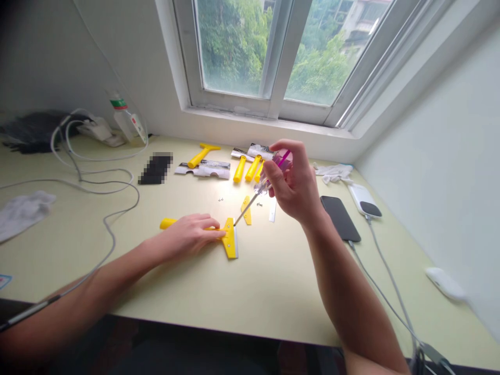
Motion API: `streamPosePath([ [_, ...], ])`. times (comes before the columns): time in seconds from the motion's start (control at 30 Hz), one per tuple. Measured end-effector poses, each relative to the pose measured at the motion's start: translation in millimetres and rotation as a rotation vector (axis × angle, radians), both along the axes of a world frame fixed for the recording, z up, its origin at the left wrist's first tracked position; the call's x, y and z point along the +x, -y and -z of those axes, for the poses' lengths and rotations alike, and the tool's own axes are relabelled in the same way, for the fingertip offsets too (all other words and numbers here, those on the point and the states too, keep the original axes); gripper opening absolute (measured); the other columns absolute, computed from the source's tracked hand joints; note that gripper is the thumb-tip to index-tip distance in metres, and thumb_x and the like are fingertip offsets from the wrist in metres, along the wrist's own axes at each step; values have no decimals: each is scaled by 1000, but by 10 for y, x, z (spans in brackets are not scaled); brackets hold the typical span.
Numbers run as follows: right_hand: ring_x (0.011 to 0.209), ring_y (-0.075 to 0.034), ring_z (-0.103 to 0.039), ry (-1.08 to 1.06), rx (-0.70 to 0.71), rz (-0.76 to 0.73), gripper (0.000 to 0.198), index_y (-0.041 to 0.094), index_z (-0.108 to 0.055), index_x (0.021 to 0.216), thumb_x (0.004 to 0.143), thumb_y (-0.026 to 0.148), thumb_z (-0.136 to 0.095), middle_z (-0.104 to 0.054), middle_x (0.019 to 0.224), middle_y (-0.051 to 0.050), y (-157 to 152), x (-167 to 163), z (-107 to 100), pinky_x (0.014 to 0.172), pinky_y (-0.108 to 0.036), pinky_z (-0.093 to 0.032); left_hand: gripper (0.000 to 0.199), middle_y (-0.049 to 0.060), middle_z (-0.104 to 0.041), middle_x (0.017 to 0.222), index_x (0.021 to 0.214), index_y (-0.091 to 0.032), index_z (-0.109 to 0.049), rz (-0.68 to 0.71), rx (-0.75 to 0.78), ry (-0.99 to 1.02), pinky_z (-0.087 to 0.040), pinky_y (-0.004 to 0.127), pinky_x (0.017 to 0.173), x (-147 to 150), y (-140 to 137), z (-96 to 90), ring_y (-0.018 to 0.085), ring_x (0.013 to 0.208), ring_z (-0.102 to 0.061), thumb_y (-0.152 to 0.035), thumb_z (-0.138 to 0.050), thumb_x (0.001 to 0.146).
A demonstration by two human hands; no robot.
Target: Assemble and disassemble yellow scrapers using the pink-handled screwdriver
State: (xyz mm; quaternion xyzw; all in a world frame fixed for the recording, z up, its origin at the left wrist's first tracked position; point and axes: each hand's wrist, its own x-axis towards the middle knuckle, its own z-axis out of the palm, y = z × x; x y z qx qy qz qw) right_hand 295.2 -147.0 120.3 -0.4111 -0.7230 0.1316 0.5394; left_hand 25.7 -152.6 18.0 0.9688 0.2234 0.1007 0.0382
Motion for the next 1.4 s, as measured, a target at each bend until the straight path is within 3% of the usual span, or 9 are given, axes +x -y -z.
streamPosePath([
  [0.6,49,-14,-58,104,-73,73,43,33,-37,132,96,54,-47,-63,81,-2,-33,-46,104,41,-29,-42,28,5,-68,103,118,-26,-67,-3,-11,13,-50,31,77,-1,-1,3,18,90,-61,-19,-47,99],
  [0.83,45,-12,-56,84,-60,70,36,33,-37,127,97,52,-46,-61,81,-1,-48,-47,101,38,-28,-41,28,5,-68,104,117,-25,-68,-4,-13,9,-51,31,76,3,-3,8,18,90,-62,-18,-48,98],
  [1.4,50,-15,-60,141,-47,70,43,34,-33,134,98,54,-43,-64,83,-3,-54,-24,120,44,-31,-45,28,6,-68,102,118,-25,-68,0,-11,40,-52,29,75,-2,-17,23,17,89,-62,-22,-48,100],
])
